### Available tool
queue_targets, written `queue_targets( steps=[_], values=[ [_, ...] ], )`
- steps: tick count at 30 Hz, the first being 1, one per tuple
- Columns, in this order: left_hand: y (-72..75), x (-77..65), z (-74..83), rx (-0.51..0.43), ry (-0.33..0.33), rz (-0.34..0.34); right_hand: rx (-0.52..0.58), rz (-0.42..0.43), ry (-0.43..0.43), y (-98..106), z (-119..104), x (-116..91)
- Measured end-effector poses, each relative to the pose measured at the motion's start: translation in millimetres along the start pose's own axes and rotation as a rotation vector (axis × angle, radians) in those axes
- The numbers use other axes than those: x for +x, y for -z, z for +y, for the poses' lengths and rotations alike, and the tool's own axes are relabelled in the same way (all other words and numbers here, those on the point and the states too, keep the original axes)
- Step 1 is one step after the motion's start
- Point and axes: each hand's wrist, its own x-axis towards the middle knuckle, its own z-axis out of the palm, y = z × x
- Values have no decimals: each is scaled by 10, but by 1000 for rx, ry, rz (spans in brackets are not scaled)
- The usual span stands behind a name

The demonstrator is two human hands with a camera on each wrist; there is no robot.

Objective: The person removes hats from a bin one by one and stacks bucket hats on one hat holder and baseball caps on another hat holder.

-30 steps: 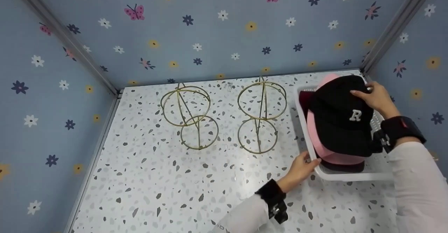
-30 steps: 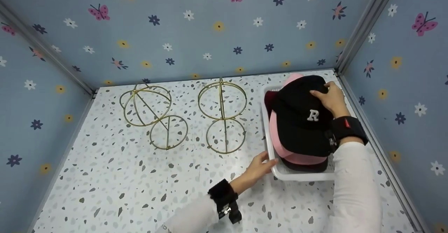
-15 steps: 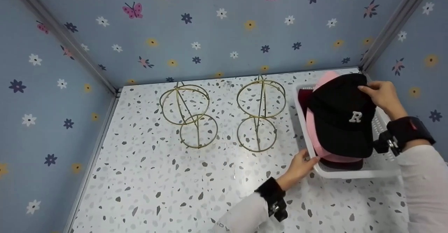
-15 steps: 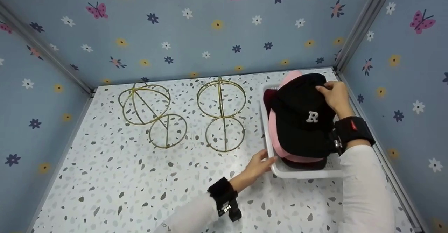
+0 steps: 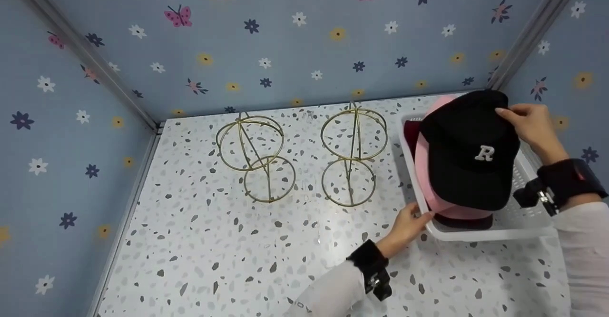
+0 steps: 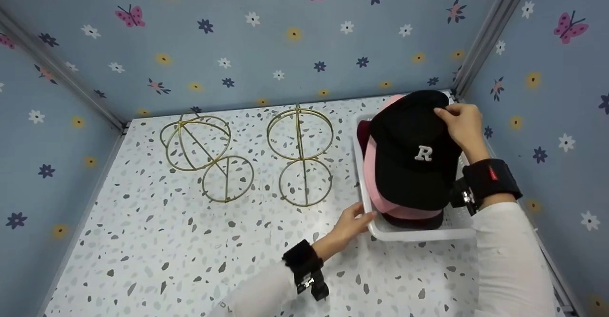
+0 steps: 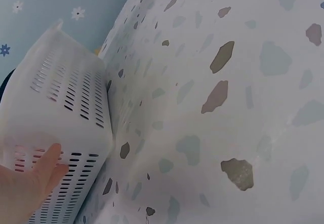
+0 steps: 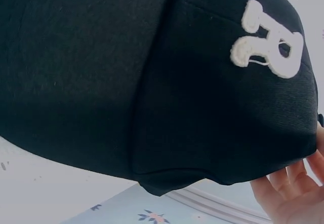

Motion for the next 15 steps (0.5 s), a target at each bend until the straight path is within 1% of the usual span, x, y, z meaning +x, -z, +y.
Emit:
queue_targets(
  steps=[3, 8, 11, 15],
  values=[
    [-5, -6, 3, 2, 10, 10, 4, 20, 20, 27, -51, -19],
    [-16, -6, 0, 14, 9, 27, -6, 45, 41, 60, -144, -39],
    [-14, -7, -2, 3, 6, 22, 2, 60, 49, 72, -209, -49],
    [-3, -10, -6, -41, 2, 9, 16, 83, 49, 92, -310, -55]
  ],
)
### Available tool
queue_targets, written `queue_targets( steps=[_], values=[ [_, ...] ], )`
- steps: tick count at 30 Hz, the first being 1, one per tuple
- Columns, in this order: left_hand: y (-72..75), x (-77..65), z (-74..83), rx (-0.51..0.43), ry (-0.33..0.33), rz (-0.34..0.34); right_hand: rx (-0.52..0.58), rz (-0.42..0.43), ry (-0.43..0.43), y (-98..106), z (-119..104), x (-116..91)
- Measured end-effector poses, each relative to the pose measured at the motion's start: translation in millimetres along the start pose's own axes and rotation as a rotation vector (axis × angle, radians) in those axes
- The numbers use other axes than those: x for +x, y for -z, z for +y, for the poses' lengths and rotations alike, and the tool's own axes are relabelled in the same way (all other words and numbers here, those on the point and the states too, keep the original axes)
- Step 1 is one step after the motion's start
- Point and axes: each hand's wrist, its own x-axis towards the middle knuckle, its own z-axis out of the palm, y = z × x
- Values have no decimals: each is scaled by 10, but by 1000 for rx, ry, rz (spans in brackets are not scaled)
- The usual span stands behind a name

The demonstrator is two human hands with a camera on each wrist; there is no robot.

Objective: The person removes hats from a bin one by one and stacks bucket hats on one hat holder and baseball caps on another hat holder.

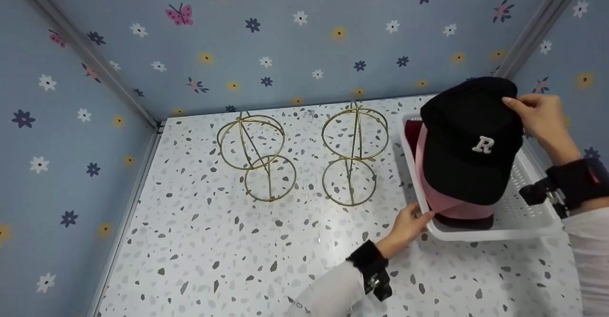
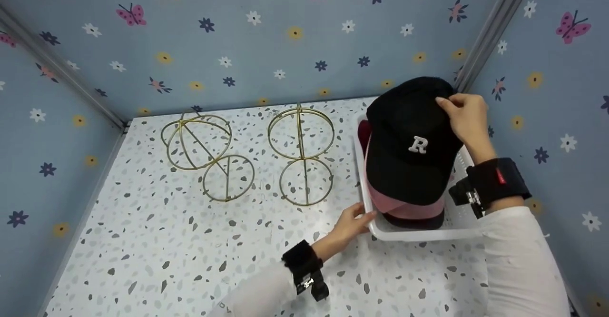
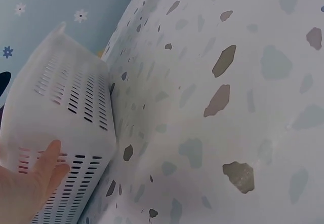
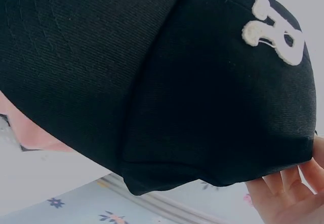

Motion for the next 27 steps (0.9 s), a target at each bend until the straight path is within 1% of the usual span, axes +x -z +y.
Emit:
queue_targets(
  steps=[3, 6, 11, 15, 18, 19, 21, 25, 27],
  values=[
    [13, -16, 7, -35, -1, -10, 21, 11, -12, 21, -67, -1],
    [37, -38, 28, -45, 8, -14, 36, 31, -15, 34, -133, -8],
    [83, -47, 76, -43, 29, 21, 61, 76, -5, 29, -238, -27],
    [156, -63, 183, -28, 51, 73, 85, 84, -15, 26, -320, -59],
    [243, -83, 293, -35, 46, 81, 103, 81, -25, 24, -371, -89],
    [275, -90, 332, -50, 40, 70, 106, 80, -27, 22, -386, -97],
    [343, -108, 408, -96, 15, 26, 115, 81, -28, 14, -415, -115],
    [463, -162, 570, -264, -9, -76, 148, 94, -20, -23, -476, -153],
    [510, -191, 642, -334, -12, -101, 158, 110, -16, -51, -507, -174]
  ],
)
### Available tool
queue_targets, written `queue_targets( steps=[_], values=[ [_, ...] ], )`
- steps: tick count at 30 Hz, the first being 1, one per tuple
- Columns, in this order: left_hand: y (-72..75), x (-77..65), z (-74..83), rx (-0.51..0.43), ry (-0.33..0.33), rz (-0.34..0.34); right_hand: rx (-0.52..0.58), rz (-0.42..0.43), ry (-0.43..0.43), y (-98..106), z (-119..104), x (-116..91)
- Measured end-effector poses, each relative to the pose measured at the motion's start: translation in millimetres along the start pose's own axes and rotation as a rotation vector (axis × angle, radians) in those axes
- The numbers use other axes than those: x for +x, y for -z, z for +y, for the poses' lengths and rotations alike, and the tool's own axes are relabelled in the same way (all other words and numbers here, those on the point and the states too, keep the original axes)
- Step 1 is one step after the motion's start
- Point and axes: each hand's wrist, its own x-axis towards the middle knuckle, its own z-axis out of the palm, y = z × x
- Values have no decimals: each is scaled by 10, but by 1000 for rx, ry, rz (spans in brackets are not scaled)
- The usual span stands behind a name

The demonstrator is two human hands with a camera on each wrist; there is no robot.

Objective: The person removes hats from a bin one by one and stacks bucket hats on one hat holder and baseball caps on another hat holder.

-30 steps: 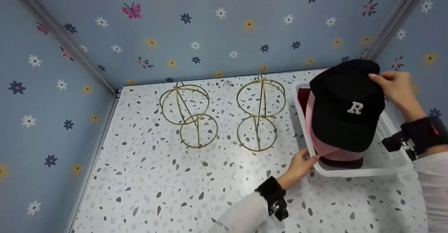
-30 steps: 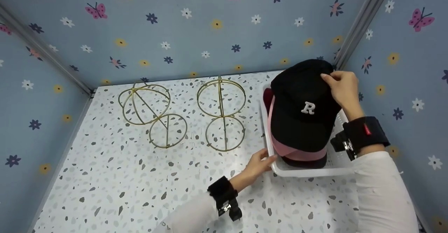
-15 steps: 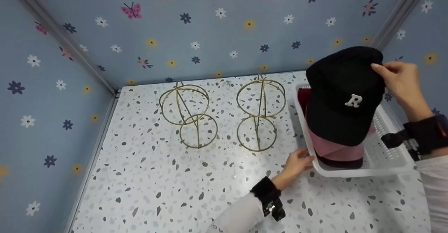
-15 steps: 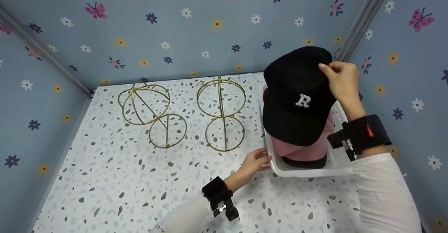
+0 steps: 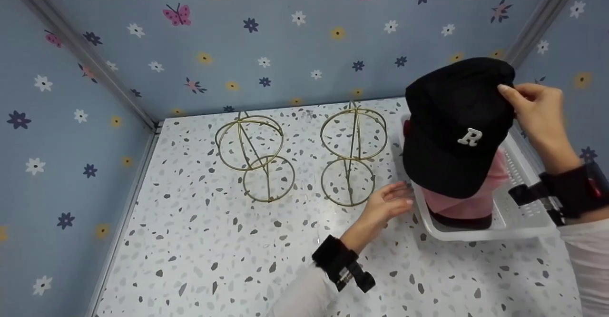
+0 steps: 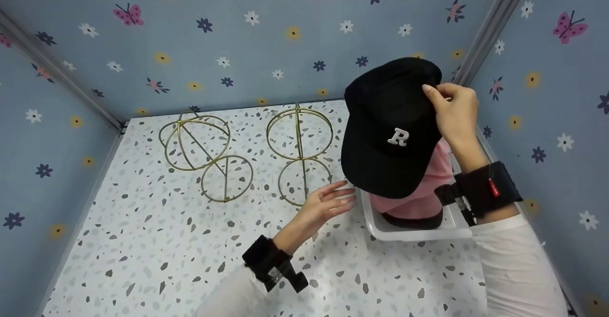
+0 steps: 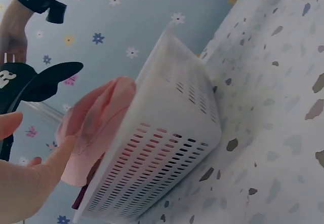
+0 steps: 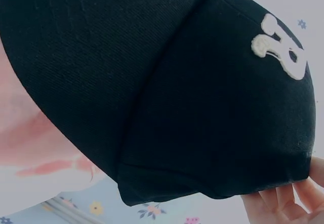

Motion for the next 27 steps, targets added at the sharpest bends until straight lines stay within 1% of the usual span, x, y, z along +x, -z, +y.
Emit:
queue_targets(
  steps=[3, 7, 10, 13, 16, 22, 27],
  values=[
    [11, -44, 104, -102, 1, 0, 13, 16, -1, -49, -36, -37],
    [20, -96, 196, -209, -20, -18, 49, 12, -13, -101, -94, -99],
    [24, -121, 239, -247, -42, -31, 88, 5, -12, -147, -139, -152],
    [29, -148, 268, -251, -54, -24, 115, 0, 8, -202, -172, -201],
    [32, -176, 289, -236, -65, 3, 127, -5, 23, -256, -194, -243],
    [70, -246, 320, -207, -73, 56, 167, -11, 17, -336, -226, -325],
    [133, -324, 360, -186, -98, 64, 159, 4, 40, -399, -260, -382]
  ],
)
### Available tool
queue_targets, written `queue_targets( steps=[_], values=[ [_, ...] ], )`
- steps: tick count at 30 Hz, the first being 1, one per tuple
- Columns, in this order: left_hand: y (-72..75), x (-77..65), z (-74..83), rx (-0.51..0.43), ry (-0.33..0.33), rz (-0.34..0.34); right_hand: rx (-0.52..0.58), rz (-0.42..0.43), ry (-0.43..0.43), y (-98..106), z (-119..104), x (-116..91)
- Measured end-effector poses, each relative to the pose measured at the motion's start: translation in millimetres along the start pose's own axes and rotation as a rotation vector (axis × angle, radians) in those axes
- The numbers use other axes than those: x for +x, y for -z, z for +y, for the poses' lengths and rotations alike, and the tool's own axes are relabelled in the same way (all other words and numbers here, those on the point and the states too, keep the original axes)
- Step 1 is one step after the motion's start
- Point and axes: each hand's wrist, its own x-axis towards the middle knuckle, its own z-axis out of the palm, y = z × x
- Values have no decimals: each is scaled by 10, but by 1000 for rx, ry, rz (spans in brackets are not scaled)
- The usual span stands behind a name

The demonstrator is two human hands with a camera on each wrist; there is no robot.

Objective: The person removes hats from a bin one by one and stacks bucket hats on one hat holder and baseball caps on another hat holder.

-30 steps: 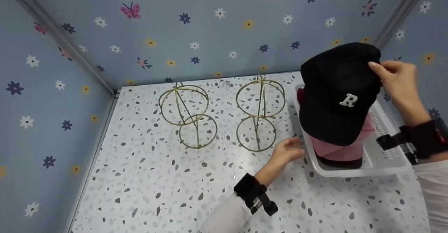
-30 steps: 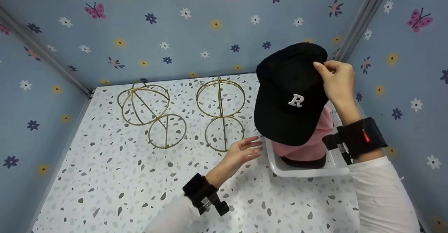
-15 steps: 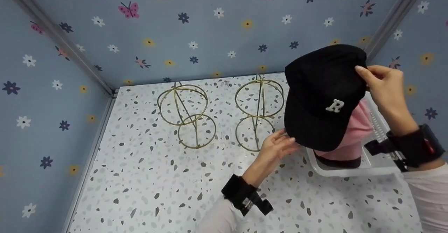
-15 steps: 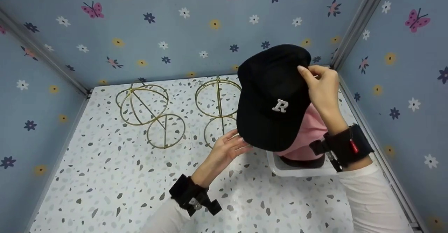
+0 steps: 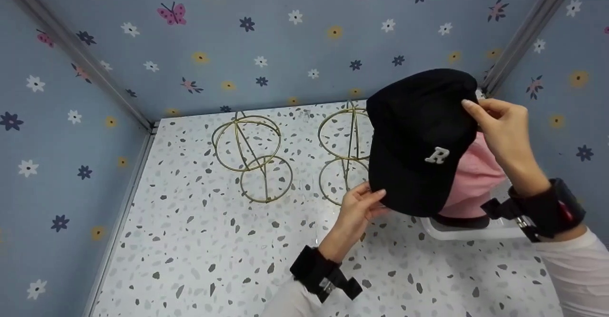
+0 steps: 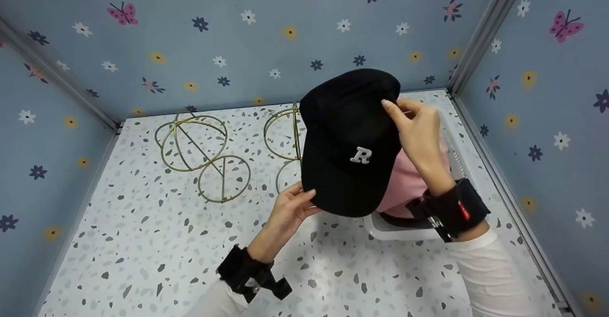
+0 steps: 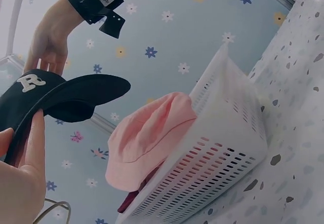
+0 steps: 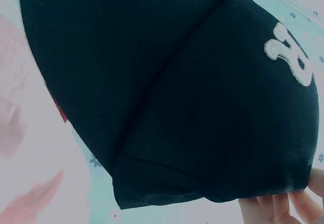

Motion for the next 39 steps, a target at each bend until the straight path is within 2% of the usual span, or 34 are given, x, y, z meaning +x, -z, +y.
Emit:
queue_targets(
  steps=[13, 20, 24, 28, 31, 34, 36, 39],
  values=[
    [61, -99, 166, -27, -83, -12, -3, 113, 117, -182, -55, -53],
    [63, -126, 274, -56, -112, 11, 112, 111, 185, -245, -104, -123],
    [55, -139, 344, -84, -126, 7, 219, 136, 274, -305, -199, -250],
    [44, -164, 412, -118, -144, 5, 249, 174, 325, -377, -170, -389],
    [43, -180, 456, -128, -156, 8, 269, 170, 317, -430, -48, -469],
    [50, -189, 486, -140, -159, 15, 354, 137, 270, -491, 54, -546],
    [57, -188, 497, -148, -159, 22, 421, 108, 210, -533, 86, -603],
    [70, -184, 506, -161, -157, 33, 539, 64, 64, -599, 101, -697]
  ],
)
